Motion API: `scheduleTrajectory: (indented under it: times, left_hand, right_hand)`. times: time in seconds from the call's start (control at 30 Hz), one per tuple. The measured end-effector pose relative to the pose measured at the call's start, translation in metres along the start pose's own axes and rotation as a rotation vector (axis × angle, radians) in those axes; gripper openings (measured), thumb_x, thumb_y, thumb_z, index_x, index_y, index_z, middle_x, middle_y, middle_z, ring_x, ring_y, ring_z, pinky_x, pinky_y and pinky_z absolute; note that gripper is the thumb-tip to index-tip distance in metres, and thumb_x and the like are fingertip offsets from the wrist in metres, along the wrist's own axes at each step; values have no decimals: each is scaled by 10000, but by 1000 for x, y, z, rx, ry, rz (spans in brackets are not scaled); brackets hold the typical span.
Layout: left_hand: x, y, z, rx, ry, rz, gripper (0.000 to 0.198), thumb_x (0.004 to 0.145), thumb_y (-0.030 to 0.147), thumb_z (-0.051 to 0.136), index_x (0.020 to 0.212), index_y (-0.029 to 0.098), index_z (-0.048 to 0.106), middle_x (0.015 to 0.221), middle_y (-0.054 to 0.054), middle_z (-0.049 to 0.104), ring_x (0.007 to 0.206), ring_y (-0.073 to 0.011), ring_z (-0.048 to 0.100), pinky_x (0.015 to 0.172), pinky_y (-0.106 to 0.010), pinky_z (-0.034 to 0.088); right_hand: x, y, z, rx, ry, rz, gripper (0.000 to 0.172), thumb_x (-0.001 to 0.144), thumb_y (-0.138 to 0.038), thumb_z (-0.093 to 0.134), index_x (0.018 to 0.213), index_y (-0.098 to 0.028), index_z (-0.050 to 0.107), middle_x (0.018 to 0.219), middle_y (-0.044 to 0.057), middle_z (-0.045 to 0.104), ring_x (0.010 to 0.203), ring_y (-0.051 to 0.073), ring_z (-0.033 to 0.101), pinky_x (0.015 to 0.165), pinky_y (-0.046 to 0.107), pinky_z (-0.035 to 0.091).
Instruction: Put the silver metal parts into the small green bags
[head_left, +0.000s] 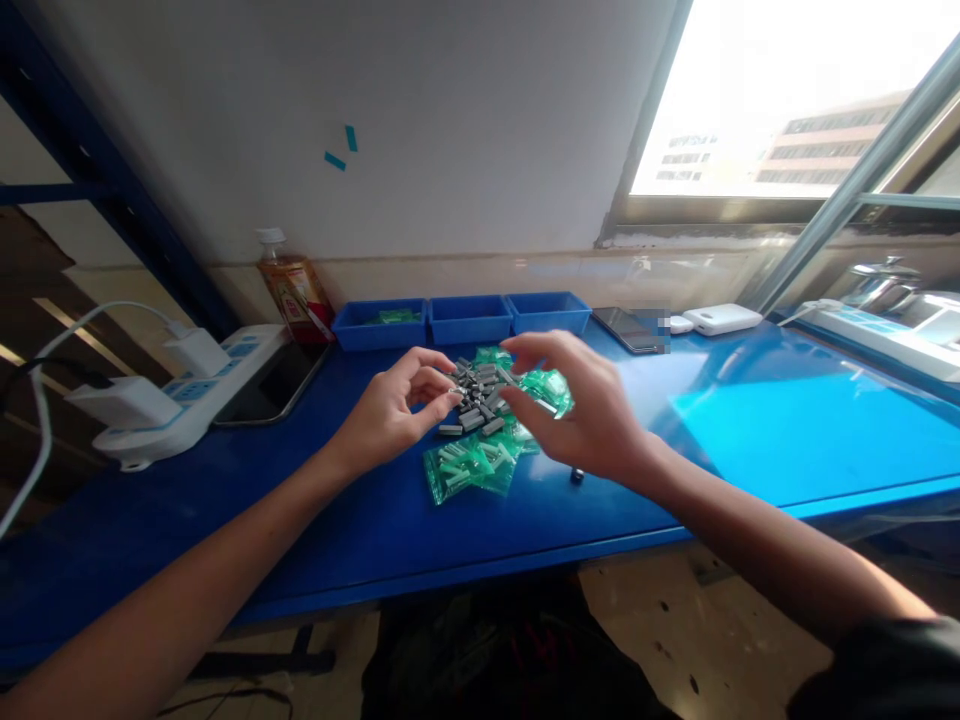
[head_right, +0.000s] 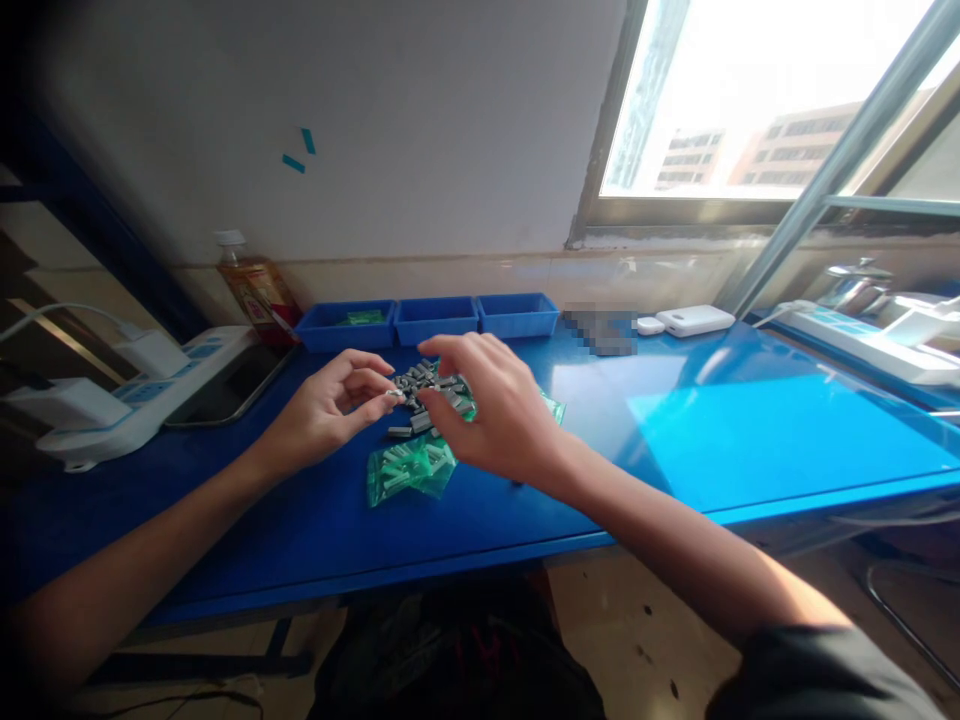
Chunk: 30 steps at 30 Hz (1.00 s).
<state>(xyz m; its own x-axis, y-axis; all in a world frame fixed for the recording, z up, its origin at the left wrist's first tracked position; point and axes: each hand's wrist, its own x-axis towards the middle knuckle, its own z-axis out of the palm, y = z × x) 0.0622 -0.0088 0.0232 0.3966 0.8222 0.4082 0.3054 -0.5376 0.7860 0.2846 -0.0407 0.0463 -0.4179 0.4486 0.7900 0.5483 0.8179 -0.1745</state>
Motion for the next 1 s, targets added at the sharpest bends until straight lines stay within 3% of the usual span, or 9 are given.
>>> scheduleTrajectory:
  times: [0.13, 0.2, 0.43, 0.5, 0.6, 0.7, 0.77, 0.87, 1.0]
  left_hand:
    - [2, -2, 1, -208, -41, -78, 393, 789, 352, 643, 1080, 205, 424, 754, 20, 642, 758, -158, 652, 706, -267, 509]
    - [2, -2, 1, -238, -61, -87, 405, 782, 355, 654, 1079, 206, 421, 750, 24, 640, 774, -159, 654, 716, -260, 504]
    - [1, -3, 2, -178, -115, -99, 404, 831, 406, 578, 1136, 203, 408, 770, 7, 649, 801, -172, 653, 721, -273, 503]
    - [2, -3, -2, -22, -106, -71, 395, 842, 417, 551, 1148, 198, 430, 812, -9, 662, 783, -169, 644, 717, -276, 493]
    - [4, -1, -12, 313, -158, 3, 310, 859, 418, 514, 1072, 195, 542, 819, -14, 658, 720, -153, 609, 667, -255, 457]
    - [5, 1, -22, 527, -311, 47, 285, 867, 420, 496, 1022, 207, 606, 856, -21, 650, 738, -157, 596, 638, -244, 430]
    - [4, 0, -26, 595, -413, 56, 295, 848, 424, 525, 1039, 217, 615, 909, -27, 644, 787, -170, 596, 649, -242, 429]
    - [4, -5, -25, 624, -497, 57, 271, 844, 407, 530, 1009, 218, 631, 939, -33, 634, 805, -172, 589, 667, -240, 430]
    - [5, -12, -19, 627, -460, 41, 245, 876, 388, 477, 915, 202, 631, 883, -33, 627, 767, -165, 575, 674, -246, 425]
  right_hand:
    - [11, 15, 29, -59, -179, -157, 138, 888, -191, 481, 979, -161, 580, 855, 68, 617, 795, 175, 542, 747, 320, 453]
    - [14, 19, 38, -72, -198, -166, 139, 892, -167, 448, 931, -165, 582, 852, 66, 622, 778, 167, 532, 730, 299, 434]
    - [10, 22, 42, -204, -253, -204, 193, 928, -236, 409, 905, -167, 588, 813, 51, 622, 761, 160, 531, 674, 288, 343]
    - [16, 38, 40, -259, -236, -129, 247, 939, -270, 393, 849, -163, 596, 782, 53, 624, 742, 160, 534, 675, 290, 335]
    - [34, 81, 32, -393, -188, 119, 309, 946, -311, 370, 825, -159, 610, 810, 73, 643, 769, 179, 555, 702, 296, 346]
    - [47, 126, 21, -527, -147, 452, 309, 901, -367, 458, 1033, -126, 599, 931, 111, 659, 873, 237, 580, 720, 310, 379]
    - [44, 141, 15, -560, -190, 556, 423, 868, -394, 511, 1167, -97, 545, 983, 134, 656, 935, 269, 577, 759, 329, 396]
    - [24, 130, 12, -483, -306, 521, 405, 868, -400, 513, 1169, -133, 558, 975, 106, 662, 936, 255, 581, 773, 326, 410]
    - [2, 81, 20, -294, -390, 358, 286, 880, -375, 514, 1050, -171, 620, 915, 66, 664, 895, 218, 575, 766, 308, 411]
